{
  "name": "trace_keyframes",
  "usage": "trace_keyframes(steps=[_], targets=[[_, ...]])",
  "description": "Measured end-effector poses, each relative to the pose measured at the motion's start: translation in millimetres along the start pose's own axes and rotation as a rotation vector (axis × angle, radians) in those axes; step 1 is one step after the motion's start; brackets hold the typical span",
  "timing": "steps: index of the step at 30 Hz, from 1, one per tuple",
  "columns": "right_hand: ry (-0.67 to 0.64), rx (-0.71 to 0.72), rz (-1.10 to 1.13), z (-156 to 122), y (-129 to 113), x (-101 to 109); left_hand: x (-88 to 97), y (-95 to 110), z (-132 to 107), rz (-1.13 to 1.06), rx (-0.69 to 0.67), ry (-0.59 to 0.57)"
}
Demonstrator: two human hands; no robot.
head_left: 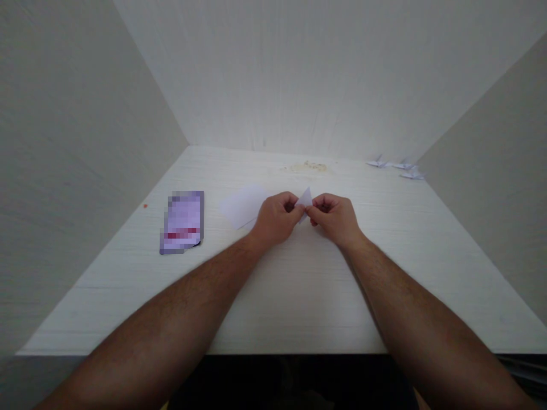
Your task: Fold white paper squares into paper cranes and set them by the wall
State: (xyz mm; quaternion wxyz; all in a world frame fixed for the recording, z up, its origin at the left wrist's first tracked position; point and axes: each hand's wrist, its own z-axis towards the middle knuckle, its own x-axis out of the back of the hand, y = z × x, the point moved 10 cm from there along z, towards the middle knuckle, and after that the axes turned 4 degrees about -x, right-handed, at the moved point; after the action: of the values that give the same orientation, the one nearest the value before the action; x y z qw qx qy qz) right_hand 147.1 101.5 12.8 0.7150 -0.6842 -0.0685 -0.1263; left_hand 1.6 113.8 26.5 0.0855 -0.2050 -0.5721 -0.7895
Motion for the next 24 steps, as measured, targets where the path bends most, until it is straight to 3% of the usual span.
trace_keyframes(steps=[10,18,24], targets=[[-0.001,0.054,-0.078,-1,-7,1,-0.8,7,0,0.040,-0.026,-0.028],[0.027,0.031,0.014,0,-6,5,0.2,-6,-1,-0.195,0.037,0.018],[0.003,0.028,0.050,0,-6,3,4.8,-2,-2,-0.188,0.007,0.059]])
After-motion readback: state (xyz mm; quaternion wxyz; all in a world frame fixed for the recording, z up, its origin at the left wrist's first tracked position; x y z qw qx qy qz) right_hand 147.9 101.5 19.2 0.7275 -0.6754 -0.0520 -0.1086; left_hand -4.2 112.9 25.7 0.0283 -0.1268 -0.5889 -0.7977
